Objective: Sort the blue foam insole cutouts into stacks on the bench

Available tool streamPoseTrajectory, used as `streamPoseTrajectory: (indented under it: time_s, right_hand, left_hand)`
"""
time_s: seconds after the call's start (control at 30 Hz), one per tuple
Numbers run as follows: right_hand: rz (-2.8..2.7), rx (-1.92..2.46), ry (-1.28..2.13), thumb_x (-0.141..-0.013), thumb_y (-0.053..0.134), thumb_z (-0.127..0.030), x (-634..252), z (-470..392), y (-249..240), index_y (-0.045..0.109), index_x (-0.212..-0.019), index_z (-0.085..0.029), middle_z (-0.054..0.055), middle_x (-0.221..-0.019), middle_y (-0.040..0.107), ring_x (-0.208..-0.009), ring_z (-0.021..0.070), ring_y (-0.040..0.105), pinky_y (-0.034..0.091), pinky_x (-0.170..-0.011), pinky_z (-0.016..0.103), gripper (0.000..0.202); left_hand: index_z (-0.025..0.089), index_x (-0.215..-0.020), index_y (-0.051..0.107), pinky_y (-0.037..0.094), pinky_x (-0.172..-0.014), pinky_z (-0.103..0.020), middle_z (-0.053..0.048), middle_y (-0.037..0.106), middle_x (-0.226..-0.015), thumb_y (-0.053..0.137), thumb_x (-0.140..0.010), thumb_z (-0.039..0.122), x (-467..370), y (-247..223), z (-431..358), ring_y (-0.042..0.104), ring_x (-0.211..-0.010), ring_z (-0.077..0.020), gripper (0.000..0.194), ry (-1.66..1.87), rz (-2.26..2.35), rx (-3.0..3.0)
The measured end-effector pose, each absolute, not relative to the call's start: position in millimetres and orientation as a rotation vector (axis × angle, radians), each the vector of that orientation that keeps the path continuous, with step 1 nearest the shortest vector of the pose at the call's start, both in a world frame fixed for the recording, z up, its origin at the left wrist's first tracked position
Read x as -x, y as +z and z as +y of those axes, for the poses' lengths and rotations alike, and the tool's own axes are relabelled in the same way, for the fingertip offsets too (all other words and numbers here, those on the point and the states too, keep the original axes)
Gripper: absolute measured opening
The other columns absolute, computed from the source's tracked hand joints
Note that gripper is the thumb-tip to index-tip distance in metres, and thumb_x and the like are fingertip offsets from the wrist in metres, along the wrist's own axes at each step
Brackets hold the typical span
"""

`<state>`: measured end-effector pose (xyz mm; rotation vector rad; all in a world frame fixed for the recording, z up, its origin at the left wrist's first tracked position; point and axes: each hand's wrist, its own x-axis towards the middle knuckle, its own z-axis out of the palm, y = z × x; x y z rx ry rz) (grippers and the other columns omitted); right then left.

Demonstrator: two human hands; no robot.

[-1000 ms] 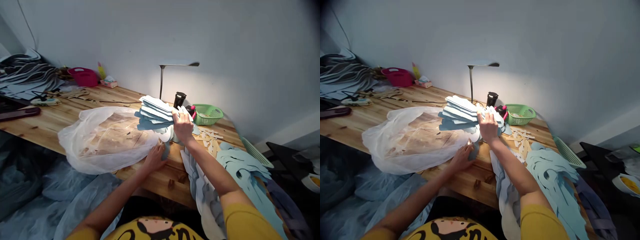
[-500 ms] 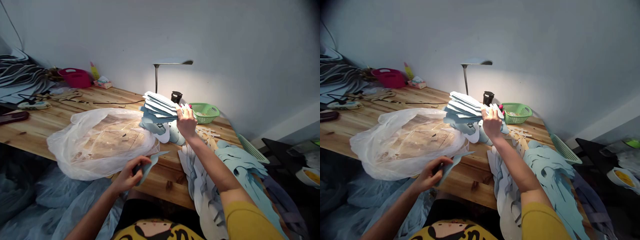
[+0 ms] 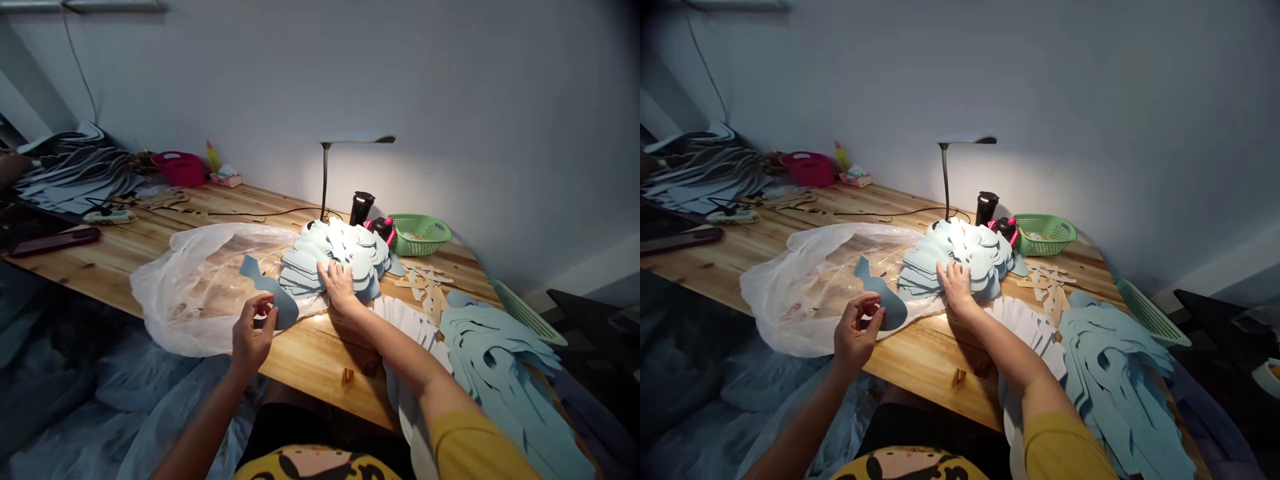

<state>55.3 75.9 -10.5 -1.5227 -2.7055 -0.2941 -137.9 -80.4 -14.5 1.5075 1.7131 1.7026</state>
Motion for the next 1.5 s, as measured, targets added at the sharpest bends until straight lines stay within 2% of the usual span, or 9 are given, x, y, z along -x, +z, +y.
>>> streamPoseTrajectory:
  time_s: [0.1,0.2,0.43,0.6,0.83,0.97,1.1,1.27,1.5]
  right_hand:
    - [-2.750,1.408,-0.191,-0.092,0.062,-0.020,-64.3,85.6,-8.8,0.027,-0.161,-0.021,0.026,-0.156,0.037,-0.131,0.0378,0.043,0.034,-0.104,0.057,0.078]
    - [-2.748,1.247,0.012,-0.078,0.080,-0.032,-83.5,100.8,1.4,0.041,-0.156,-0.019,0.023,-0.154,0.041,-0.131,0.0385,0.045,0.038,-0.106,0.052,0.087]
    - [-2.168,1.167,0.540,-0.089,0.061,-0.028,-141.8,121.9,8.9,0.073,-0.114,-0.017,0.013,-0.120,0.066,-0.085,0.0190,0.066,0.054,-0.085,0.036,0.031]
    - [-1.967,1.175,0.721,-0.093,0.055,-0.048,-170.4,108.4,17.9,0.072,-0.112,-0.015,0.014,-0.111,0.072,-0.086,0.0210,0.070,0.058,-0.074,0.034,0.041]
    - [-1.618,0.917,1.456,-0.077,0.082,-0.046,-167.2,51.9,34.3,0.068,-0.120,-0.018,0.005,-0.095,0.075,-0.082,0.0159,0.069,0.056,-0.074,0.028,0.054]
    - [-1.631,0.910,1.366,-0.079,0.078,-0.037,-185.4,34.0,52.0,0.071,-0.108,-0.017,0.000,-0.081,0.069,-0.070,0.0114,0.062,0.052,-0.066,0.023,0.036]
    - [-1.730,0.921,1.317,-0.080,0.077,-0.032,-214.8,13.3,66.8,0.068,-0.121,-0.018,0.002,-0.088,0.070,-0.080,0.0142,0.065,0.054,-0.076,0.028,0.044]
    - [-1.692,1.052,1.154,-0.084,0.074,-0.036,-242.8,-18.4,65.0,0.074,-0.108,-0.018,0.006,-0.097,0.073,-0.087,0.0185,0.068,0.057,-0.079,0.032,0.031]
    - [-1.761,1.085,0.449,-0.094,0.063,-0.028,-278.5,-53.0,58.3,0.074,-0.101,-0.021,0.007,-0.098,0.073,-0.090,0.0189,0.068,0.056,-0.076,0.031,0.015]
  left_hand:
    - [0.020,-0.117,0.056,0.054,-0.068,-0.026,-0.007,0.067,-0.104,0.064,-0.089,0.037,138.7,-15.4,-69.7,0.063,-0.084,-0.0160,0.034,1.690,1.700,-1.496]
    - [0.021,-0.117,0.054,0.055,-0.072,-0.027,-0.007,0.067,-0.107,0.063,-0.089,0.035,134.0,-14.7,-61.8,0.065,-0.090,-0.0169,0.033,1.680,1.665,-1.518]
    - [0.020,-0.117,0.055,0.051,-0.059,-0.023,-0.007,0.067,-0.103,0.056,-0.091,0.026,105.0,-16.6,-30.3,0.068,-0.087,-0.0178,0.026,1.599,1.627,-1.707]
    - [0.021,-0.127,0.052,0.055,-0.088,-0.038,-0.008,0.072,-0.105,0.054,-0.088,0.014,91.1,-18.4,-4.7,0.069,-0.093,-0.0209,0.040,1.449,1.442,-2.053]
    - [0.022,-0.127,0.044,0.053,-0.071,-0.026,-0.005,0.073,-0.101,0.057,-0.090,0.018,37.7,-9.2,-2.1,0.067,-0.077,-0.0144,0.039,1.310,1.075,-1.980]
    - [0.022,-0.128,0.041,0.051,-0.067,-0.024,-0.005,0.073,-0.099,0.060,-0.092,0.021,4.7,-6.7,-13.3,0.064,-0.072,-0.0119,0.041,1.321,0.878,-1.941]
    - [0.023,-0.124,0.039,0.050,-0.066,-0.023,-0.007,0.074,-0.104,0.055,-0.095,0.020,-17.7,-6.6,-21.2,0.066,-0.078,-0.0121,0.034,1.315,0.815,-1.921]
    - [0.023,-0.118,0.039,0.053,-0.067,-0.025,-0.006,0.076,-0.102,0.055,-0.096,0.019,-38.9,-4.2,-23.5,0.072,-0.087,-0.0150,0.027,1.253,0.714,-1.901]
    - [0.019,-0.120,0.055,0.056,-0.087,-0.037,-0.011,0.070,-0.114,0.067,-0.090,0.024,-45.3,-9.7,-20.7,0.069,-0.098,-0.0205,0.032,1.294,0.772,-2.010]
